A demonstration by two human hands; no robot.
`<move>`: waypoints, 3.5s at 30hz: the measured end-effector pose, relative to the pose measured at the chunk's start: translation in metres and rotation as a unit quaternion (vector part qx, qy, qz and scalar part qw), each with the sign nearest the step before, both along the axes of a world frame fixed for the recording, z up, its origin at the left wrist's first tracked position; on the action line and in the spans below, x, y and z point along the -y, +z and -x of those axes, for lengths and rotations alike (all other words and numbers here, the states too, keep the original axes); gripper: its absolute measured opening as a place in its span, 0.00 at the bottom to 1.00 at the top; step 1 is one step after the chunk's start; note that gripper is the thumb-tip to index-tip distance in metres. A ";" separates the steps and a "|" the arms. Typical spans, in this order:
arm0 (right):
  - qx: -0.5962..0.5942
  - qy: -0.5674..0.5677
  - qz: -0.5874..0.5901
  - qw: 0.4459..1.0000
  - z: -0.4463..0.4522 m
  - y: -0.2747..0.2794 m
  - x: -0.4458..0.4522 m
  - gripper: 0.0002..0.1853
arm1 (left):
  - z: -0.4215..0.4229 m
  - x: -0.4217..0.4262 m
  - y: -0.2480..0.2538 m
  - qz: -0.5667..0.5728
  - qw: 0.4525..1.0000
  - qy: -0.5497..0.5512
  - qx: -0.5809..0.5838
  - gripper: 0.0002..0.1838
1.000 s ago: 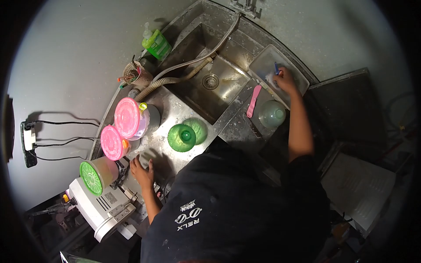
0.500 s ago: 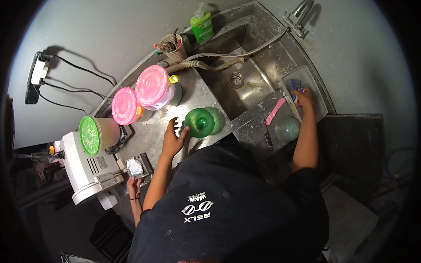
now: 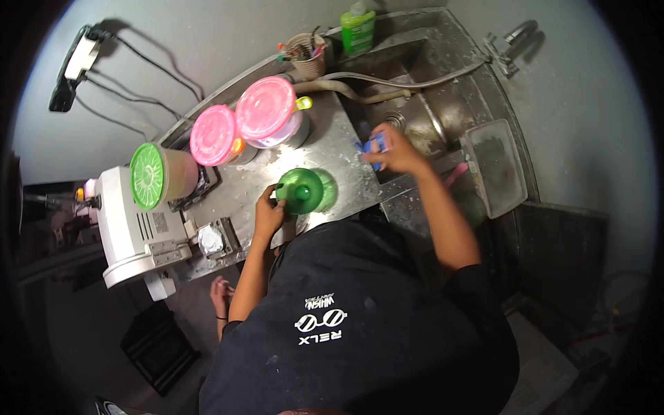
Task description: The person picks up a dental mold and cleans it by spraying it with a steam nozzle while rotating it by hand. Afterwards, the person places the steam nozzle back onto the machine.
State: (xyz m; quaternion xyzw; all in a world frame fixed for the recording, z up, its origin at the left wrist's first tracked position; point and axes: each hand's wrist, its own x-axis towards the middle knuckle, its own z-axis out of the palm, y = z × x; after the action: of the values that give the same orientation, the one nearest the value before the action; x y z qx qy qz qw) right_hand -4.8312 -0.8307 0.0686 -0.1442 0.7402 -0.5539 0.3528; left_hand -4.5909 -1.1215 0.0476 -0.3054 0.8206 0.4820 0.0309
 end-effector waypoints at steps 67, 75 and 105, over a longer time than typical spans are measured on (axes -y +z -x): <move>0.272 0.082 0.506 0.814 -0.111 0.091 0.030 0.42 | 0.037 -0.060 0.147 -0.199 0.936 -0.127 -0.263 0.18; 0.189 0.097 0.310 0.927 -0.122 0.048 0.040 0.29 | 0.026 -0.057 0.111 -0.237 0.943 -0.092 -0.216 0.15; 0.271 0.005 0.454 0.849 -0.086 0.052 0.033 0.46 | -0.056 -0.030 0.062 -0.240 0.941 0.101 -0.216 0.14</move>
State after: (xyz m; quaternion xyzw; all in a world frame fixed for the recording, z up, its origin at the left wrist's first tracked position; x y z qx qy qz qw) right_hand -4.7455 -0.8640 0.1202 -0.1361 0.2807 -0.8433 0.4377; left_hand -4.5353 -1.0913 0.1099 -0.2590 0.6320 0.7198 -0.1239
